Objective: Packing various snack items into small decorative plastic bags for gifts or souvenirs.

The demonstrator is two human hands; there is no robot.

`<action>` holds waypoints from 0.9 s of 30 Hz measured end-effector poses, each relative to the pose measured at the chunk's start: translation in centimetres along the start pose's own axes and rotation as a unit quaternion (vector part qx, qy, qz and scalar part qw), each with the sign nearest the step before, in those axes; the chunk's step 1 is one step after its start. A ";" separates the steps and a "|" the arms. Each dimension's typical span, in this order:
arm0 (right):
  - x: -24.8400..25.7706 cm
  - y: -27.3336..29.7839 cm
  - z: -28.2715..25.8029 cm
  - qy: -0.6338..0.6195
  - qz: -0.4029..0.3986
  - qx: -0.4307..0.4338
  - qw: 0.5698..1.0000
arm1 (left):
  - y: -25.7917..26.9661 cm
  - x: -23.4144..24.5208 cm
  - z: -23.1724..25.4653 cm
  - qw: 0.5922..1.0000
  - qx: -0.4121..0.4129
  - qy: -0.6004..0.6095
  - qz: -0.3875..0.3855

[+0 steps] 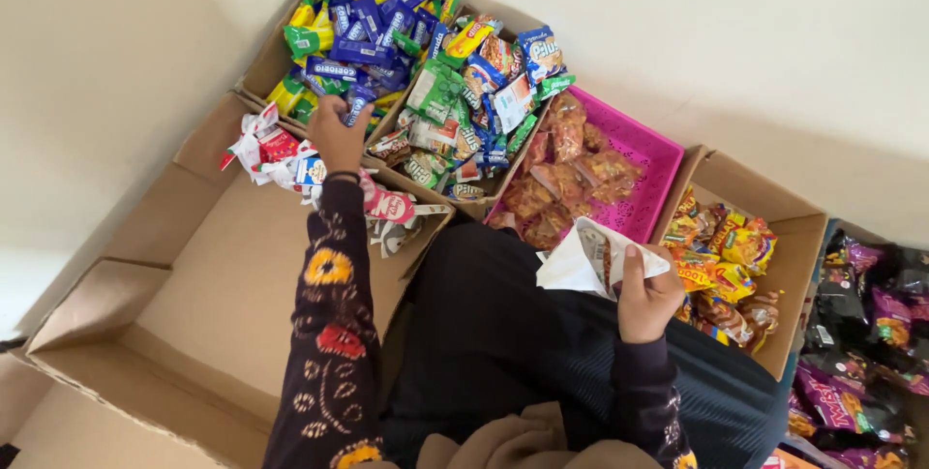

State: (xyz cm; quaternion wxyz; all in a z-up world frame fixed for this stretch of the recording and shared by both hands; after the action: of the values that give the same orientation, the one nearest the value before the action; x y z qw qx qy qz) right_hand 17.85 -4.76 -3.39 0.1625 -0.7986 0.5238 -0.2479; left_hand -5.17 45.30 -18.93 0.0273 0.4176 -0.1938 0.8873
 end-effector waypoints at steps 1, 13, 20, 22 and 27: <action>0.2 -0.2 -0.3 0.006 0.003 0.007 1.000 | 1.0 1.5 0.0 0.988 0.050 0.115 0.085; -0.1 -0.6 -5.1 -0.009 -0.011 0.070 0.997 | 18.4 15.3 26.2 0.880 -0.131 0.432 -0.146; 2.2 0.1 -8.8 -0.050 0.008 0.075 0.996 | 25.0 19.6 33.1 0.900 -0.362 0.175 -0.168; 2.9 0.4 -9.7 -0.047 0.002 0.078 0.996 | 26.6 18.5 33.0 0.882 -0.388 0.178 -0.199; 3.3 2.0 -11.9 -0.028 -0.010 0.093 0.995 | 29.1 18.9 34.8 0.881 -0.392 0.190 -0.184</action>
State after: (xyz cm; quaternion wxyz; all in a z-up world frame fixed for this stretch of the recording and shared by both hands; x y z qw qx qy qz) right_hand 10.70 -8.55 6.14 0.2484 -0.7921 0.4852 -0.2746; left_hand 1.87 3.54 5.96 0.3884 0.2240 -0.4367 0.7799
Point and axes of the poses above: each hand's wrist, its own y-axis away from the middle knuckle, its own x-axis out of the back of the hand, z = x × y, the point moved 7 cm from there along -y, towards the middle knuckle, and after that the axes turned 7 degrees about -y, right-handed, at the moved point
